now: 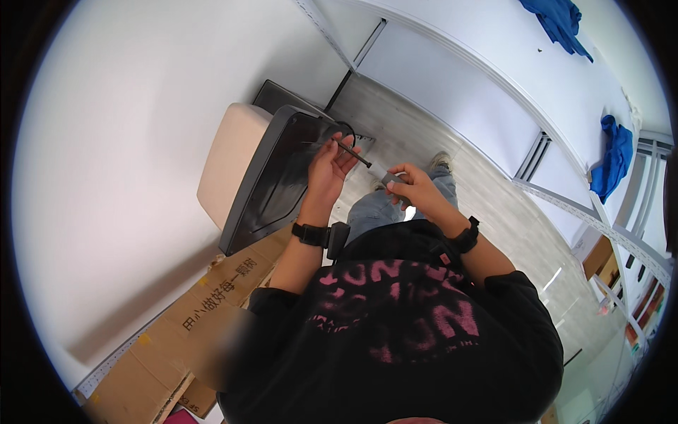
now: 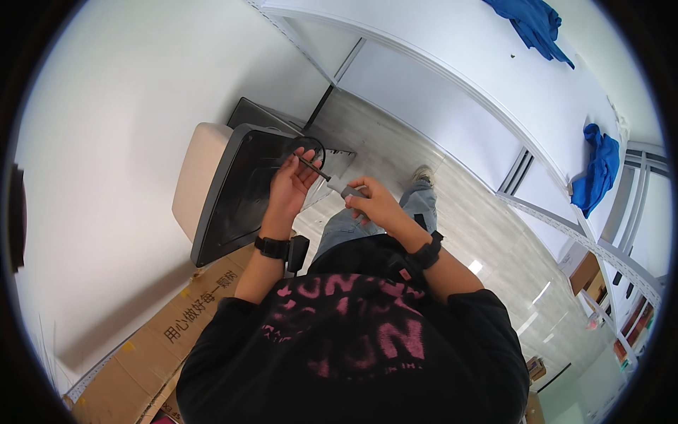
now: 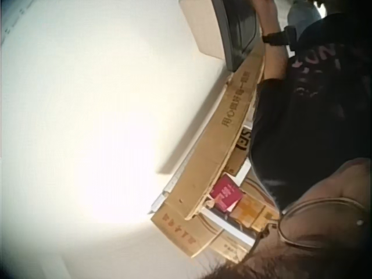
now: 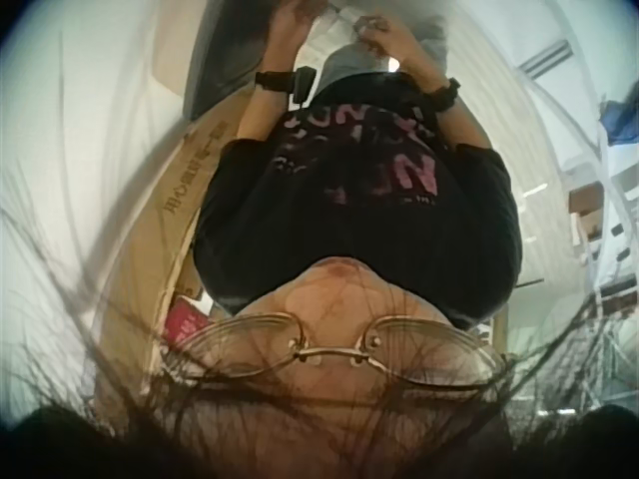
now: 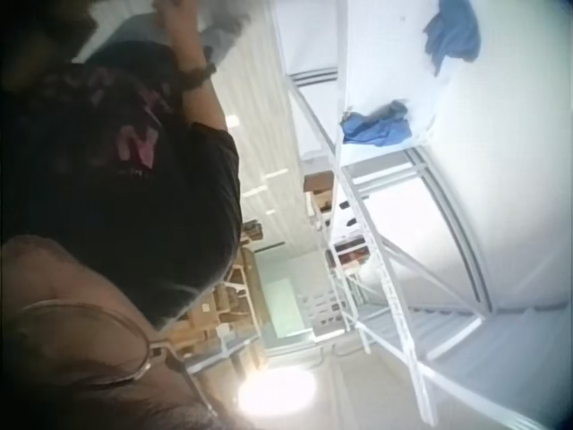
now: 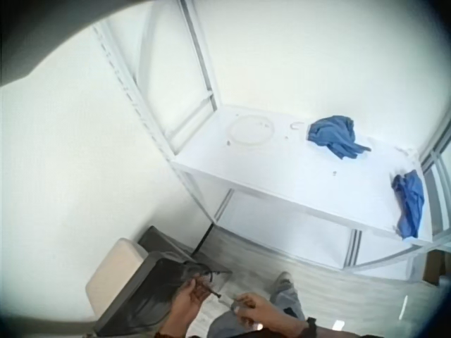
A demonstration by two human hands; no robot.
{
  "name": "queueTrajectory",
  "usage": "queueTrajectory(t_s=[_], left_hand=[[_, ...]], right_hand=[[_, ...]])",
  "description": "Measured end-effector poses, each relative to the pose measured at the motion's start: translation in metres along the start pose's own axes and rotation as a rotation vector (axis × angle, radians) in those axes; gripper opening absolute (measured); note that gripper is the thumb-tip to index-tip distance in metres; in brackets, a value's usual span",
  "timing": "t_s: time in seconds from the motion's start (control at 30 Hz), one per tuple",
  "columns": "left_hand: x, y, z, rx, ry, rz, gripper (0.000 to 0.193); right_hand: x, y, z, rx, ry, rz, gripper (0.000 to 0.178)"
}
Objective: The person uses a screwdriver to remove screws from the back panel of a beige and black electronic device. They then remove the back panel to expose the internal components and continue unscrewing additional fasteners from the device's interior.
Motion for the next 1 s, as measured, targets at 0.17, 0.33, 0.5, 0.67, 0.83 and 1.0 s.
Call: queueTrajectory(t_s=[0.17,0.33,0.5,0.67,0.83,1.0], left_hand=[[0.014,0.005,0.006,-0.022,0.006,0.054,0.026],[0.019,0.006,0.005,-0.035,0.003,0.093,0.025],[0.021,0.008,0.004,-0.031,-0.011,0.125,0.024],[0.022,0.010,0.004,-0.019,-0.020,0.171,0.025],[0.022,0.009,0.005,-0.007,-0.031,0.183,0.024],[0.025,0.011,0.003,-0.019,-0.039,0.211,0.024]], right_hand=[[0.011,-0.010,0.002,0.140,0.033,-0.006,0.034],[0.017,-0.012,0.005,0.188,0.014,0.003,0.034],[0.021,-0.010,0.009,0.217,-0.015,0.003,0.034],[0.027,-0.008,0.012,0.271,-0.028,0.001,0.031],[0.032,-0.006,0.015,0.384,-0.040,-0.031,0.027],[0.036,-0.006,0.019,0.560,-0.033,-0.086,0.022]])
Point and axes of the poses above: each hand's wrist, its own x-axis towards the middle knuckle, its own y-axis out of the back of the hand, z = x × y, the point moved 9 cm from there along x, towards the middle knuckle, and after that the axes turned 6 degrees about y, right-handed, at the moved point
